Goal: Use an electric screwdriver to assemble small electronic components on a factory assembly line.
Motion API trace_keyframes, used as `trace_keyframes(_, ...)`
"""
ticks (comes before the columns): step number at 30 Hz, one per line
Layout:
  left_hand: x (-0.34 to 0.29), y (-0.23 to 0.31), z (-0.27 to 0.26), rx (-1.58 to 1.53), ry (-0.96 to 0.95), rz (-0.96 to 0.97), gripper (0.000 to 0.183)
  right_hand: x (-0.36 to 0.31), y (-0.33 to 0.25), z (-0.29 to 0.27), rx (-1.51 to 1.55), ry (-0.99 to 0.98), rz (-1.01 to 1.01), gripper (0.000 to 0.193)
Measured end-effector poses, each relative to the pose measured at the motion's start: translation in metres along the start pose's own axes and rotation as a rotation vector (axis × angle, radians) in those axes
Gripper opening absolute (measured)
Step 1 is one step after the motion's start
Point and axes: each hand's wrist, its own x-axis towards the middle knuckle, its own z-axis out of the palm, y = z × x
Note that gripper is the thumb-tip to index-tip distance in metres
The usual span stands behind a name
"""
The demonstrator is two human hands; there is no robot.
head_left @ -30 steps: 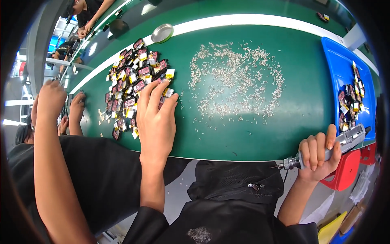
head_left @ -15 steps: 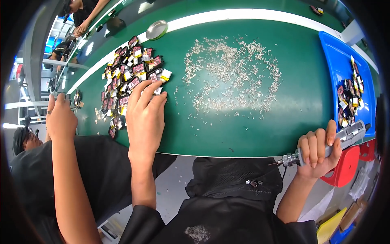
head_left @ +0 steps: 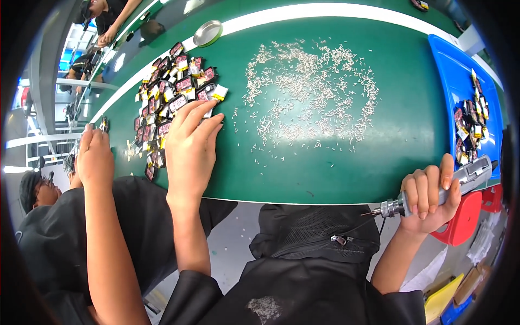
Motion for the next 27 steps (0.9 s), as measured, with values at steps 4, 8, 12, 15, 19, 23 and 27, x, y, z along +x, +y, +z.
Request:
trace_keyframes(4,0.001,-0.004,0.002,0.094,0.045,0.087,0.015,0.002,0.002,0.000,0.015,-0.010,0.003,0.018)
trace_keyframes(8,0.007,-0.005,0.006,0.102,0.054,0.130,0.016,0.004,0.002,-0.002,0.014,0.006,0.004,0.019)
trace_keyframes(12,0.017,0.002,0.003,-0.017,0.083,0.006,0.016,0.005,-0.004,0.003,-0.006,0.017,-0.005,0.018)
trace_keyframes(15,0.017,0.019,-0.009,-0.165,0.197,-0.007,0.011,0.004,-0.005,0.006,-0.012,0.059,0.025,0.019)
trace_keyframes(19,0.007,0.040,-0.008,-0.456,0.160,-0.035,0.011,-0.005,-0.004,0.006,-0.003,0.100,0.045,0.018)
trace_keyframes(23,0.007,0.062,0.002,-0.540,0.211,0.023,0.016,-0.012,-0.004,0.014,-0.039,0.150,0.027,0.019)
trace_keyframes(27,-0.005,0.083,0.007,-0.781,0.191,-0.071,0.013,-0.004,0.003,0.020,-0.077,0.149,0.037,0.020)
